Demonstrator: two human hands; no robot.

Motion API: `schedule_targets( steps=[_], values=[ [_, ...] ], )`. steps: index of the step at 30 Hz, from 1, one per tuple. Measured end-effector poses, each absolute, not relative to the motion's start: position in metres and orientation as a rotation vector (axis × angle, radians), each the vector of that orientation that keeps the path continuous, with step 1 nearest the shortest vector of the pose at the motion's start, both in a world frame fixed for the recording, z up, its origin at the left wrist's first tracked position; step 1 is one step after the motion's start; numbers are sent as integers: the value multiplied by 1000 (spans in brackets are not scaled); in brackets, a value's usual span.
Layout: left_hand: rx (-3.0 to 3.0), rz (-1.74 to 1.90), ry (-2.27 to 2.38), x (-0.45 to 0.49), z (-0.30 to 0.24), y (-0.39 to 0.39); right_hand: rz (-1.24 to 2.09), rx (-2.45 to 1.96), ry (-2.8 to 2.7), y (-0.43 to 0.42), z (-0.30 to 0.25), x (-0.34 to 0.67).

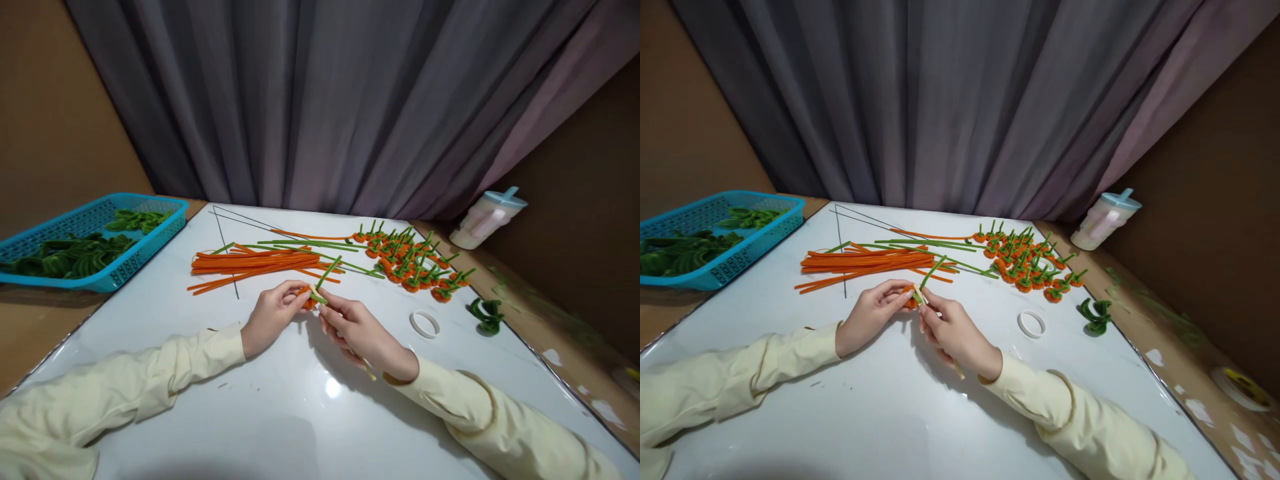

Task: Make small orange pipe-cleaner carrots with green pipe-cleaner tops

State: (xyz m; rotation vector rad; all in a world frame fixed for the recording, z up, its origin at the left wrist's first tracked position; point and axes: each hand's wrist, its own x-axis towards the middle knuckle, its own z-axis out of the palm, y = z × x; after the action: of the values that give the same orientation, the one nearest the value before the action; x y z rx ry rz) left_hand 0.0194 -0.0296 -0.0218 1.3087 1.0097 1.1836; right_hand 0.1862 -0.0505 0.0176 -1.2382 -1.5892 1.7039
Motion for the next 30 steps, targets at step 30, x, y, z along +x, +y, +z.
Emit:
schedule_targets(
  steps=[30],
  values=[
    [905, 852, 772, 13, -18, -22, 198, -1325, -2894, -50, 19, 196]
  ],
)
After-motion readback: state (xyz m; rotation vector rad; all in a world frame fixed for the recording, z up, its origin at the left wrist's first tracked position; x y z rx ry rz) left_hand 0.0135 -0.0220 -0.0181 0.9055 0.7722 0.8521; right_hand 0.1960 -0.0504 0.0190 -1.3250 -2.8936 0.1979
